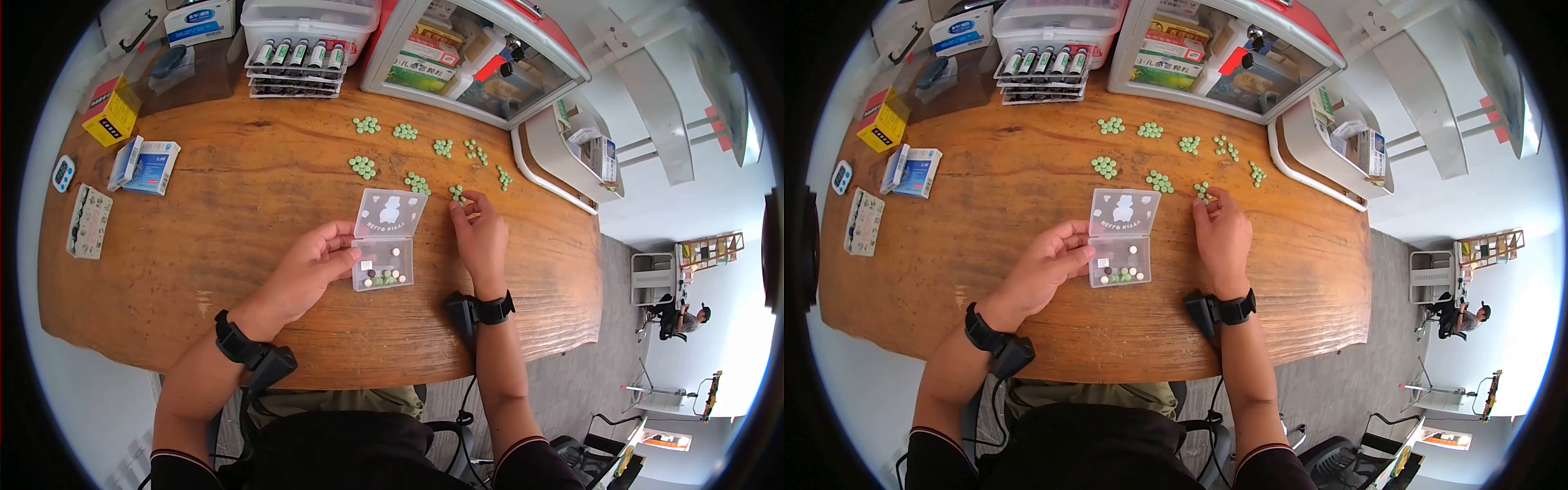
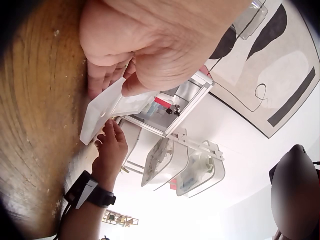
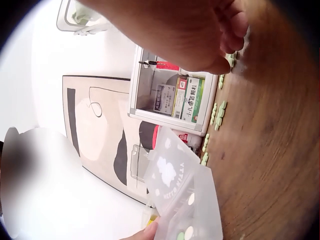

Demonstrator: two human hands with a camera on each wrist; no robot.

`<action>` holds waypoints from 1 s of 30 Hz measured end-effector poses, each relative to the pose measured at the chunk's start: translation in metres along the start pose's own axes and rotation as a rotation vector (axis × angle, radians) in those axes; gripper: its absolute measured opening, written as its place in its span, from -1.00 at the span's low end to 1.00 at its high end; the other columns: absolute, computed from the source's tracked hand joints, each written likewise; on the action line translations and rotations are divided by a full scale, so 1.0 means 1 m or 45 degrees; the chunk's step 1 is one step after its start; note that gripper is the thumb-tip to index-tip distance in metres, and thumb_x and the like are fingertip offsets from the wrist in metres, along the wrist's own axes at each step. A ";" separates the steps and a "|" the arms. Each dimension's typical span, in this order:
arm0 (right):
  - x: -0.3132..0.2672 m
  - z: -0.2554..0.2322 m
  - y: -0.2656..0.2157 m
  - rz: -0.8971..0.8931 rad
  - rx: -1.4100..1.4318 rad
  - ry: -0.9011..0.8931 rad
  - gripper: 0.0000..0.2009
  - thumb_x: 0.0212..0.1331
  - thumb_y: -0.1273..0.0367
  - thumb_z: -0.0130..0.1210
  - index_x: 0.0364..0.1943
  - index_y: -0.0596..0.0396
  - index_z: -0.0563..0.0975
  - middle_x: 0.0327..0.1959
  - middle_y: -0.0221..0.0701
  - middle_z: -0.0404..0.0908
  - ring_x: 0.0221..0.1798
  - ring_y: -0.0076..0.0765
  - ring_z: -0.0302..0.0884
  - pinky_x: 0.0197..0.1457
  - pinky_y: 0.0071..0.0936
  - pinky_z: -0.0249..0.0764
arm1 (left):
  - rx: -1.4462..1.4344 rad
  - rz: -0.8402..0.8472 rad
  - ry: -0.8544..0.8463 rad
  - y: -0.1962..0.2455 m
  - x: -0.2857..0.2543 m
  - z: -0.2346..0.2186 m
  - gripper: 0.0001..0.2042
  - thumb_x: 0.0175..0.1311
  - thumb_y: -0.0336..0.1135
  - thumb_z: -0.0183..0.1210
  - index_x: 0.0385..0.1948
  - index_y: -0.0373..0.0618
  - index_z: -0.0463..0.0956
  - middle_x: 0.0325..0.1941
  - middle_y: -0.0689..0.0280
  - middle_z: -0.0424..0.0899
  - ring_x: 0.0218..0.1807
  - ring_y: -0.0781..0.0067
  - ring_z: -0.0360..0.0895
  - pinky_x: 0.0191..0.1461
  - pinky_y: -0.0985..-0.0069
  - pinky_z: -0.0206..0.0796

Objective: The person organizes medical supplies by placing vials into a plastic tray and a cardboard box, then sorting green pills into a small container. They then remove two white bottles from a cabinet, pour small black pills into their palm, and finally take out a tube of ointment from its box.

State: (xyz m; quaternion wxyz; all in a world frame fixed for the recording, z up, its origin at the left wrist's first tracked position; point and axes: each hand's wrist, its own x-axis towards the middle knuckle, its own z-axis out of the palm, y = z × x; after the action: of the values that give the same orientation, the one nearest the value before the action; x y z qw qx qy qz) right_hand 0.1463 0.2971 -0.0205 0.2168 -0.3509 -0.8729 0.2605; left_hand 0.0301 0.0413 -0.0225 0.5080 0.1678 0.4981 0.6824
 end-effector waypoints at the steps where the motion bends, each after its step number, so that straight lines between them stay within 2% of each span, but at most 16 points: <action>1: 0.000 -0.001 0.000 -0.023 -0.060 0.024 -0.71 0.23 0.24 0.30 -0.12 0.18 0.64 -0.48 -0.27 0.67 -0.40 -0.16 0.65 -0.26 -0.27 0.53 | -0.003 0.001 -0.002 0.000 0.000 0.001 -0.67 0.53 -0.46 0.01 0.27 -0.25 0.37 0.20 0.22 0.55 0.21 0.44 0.53 0.33 0.38 0.42; 5: 0.003 0.003 -0.003 -0.009 -0.127 0.029 -0.71 0.21 0.24 0.31 -0.15 0.19 0.62 -0.47 -0.28 0.67 -0.38 -0.15 0.65 -0.26 -0.25 0.52 | 0.001 -0.015 0.002 0.004 -0.001 0.001 -0.66 0.53 -0.46 0.01 0.28 -0.26 0.36 0.21 0.22 0.55 0.21 0.44 0.54 0.34 0.38 0.42; 8: 0.003 0.001 -0.002 0.084 -0.060 0.004 -0.71 0.21 0.24 0.32 -0.17 0.19 0.62 -0.44 -0.26 0.68 -0.35 -0.14 0.66 -0.24 -0.24 0.53 | 0.001 -0.016 0.000 0.002 -0.001 0.001 -0.66 0.53 -0.46 0.00 0.28 -0.26 0.36 0.21 0.22 0.55 0.21 0.44 0.54 0.34 0.38 0.42; 13: 0.001 0.002 0.007 0.020 -0.025 0.064 -0.75 0.20 0.27 0.32 -0.21 0.19 0.65 -0.39 -0.21 0.69 -0.31 -0.11 0.67 -0.20 -0.24 0.53 | 0.018 -0.029 0.006 0.004 -0.001 0.002 -0.66 0.53 -0.46 0.00 0.28 -0.26 0.36 0.21 0.22 0.55 0.21 0.43 0.53 0.34 0.38 0.42; 20: 0.003 0.001 0.008 -0.017 -0.095 0.019 -0.83 0.22 0.32 0.29 -0.30 0.16 0.69 -0.37 -0.14 0.68 -0.30 -0.05 0.66 -0.20 -0.21 0.53 | 0.026 -0.025 0.009 0.004 -0.002 0.002 -0.66 0.53 -0.47 0.01 0.28 -0.26 0.36 0.21 0.21 0.54 0.22 0.42 0.53 0.35 0.38 0.42; 23: -0.003 -0.002 0.005 -0.143 -0.079 0.072 -0.82 0.23 0.32 0.29 -0.28 0.18 0.69 -0.37 -0.15 0.68 -0.36 -0.07 0.65 -0.24 -0.22 0.52 | 0.004 -0.008 -0.007 0.001 -0.001 0.001 -0.66 0.52 -0.47 0.01 0.28 -0.27 0.36 0.21 0.21 0.54 0.22 0.42 0.53 0.34 0.38 0.42; 25: -0.016 -0.012 -0.013 -0.027 0.082 0.005 -0.81 0.24 0.33 0.30 -0.26 0.20 0.69 -0.40 -0.20 0.67 -0.44 -0.23 0.62 -0.32 -0.32 0.50 | -0.021 0.009 -0.017 0.001 0.000 0.000 -0.66 0.52 -0.47 0.01 0.28 -0.27 0.36 0.22 0.21 0.54 0.22 0.42 0.53 0.34 0.38 0.42; 26: -0.022 -0.016 -0.023 -0.027 0.082 0.001 -0.81 0.24 0.33 0.30 -0.26 0.20 0.69 -0.40 -0.20 0.67 -0.44 -0.23 0.62 -0.32 -0.32 0.50 | -0.017 0.013 -0.014 0.002 0.000 0.000 -0.66 0.53 -0.47 0.01 0.27 -0.27 0.36 0.22 0.21 0.54 0.22 0.42 0.53 0.34 0.38 0.42; 28: -0.040 -0.025 -0.044 0.031 0.267 -0.144 -0.81 0.25 0.34 0.31 -0.26 0.22 0.69 -0.43 -0.26 0.66 -0.49 -0.41 0.56 -0.38 -0.42 0.46 | -0.015 0.006 -0.021 0.000 -0.001 0.001 -0.67 0.53 -0.47 0.01 0.27 -0.27 0.36 0.22 0.21 0.55 0.22 0.42 0.53 0.34 0.39 0.42; 29: -0.046 -0.029 -0.054 -0.019 0.302 -0.206 -0.83 0.24 0.36 0.34 -0.25 0.21 0.69 -0.43 -0.30 0.65 -0.49 -0.51 0.53 -0.41 -0.48 0.44 | -0.016 0.002 -0.021 0.000 0.000 0.001 -0.67 0.53 -0.47 0.01 0.27 -0.26 0.36 0.22 0.21 0.55 0.23 0.42 0.53 0.34 0.39 0.42; 30: -0.053 -0.029 -0.061 -0.016 0.300 -0.201 -0.83 0.24 0.36 0.34 -0.25 0.21 0.69 -0.43 -0.30 0.65 -0.49 -0.51 0.53 -0.41 -0.48 0.44 | -0.016 -0.002 -0.018 0.000 0.001 0.001 -0.67 0.53 -0.47 0.01 0.27 -0.26 0.36 0.21 0.21 0.55 0.23 0.41 0.53 0.34 0.39 0.42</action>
State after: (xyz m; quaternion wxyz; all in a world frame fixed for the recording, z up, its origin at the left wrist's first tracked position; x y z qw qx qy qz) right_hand 0.1674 0.2296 0.0281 0.1888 -0.2959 -0.8528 0.3867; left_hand 0.0304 0.0422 -0.0227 0.5131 0.1693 0.4903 0.6839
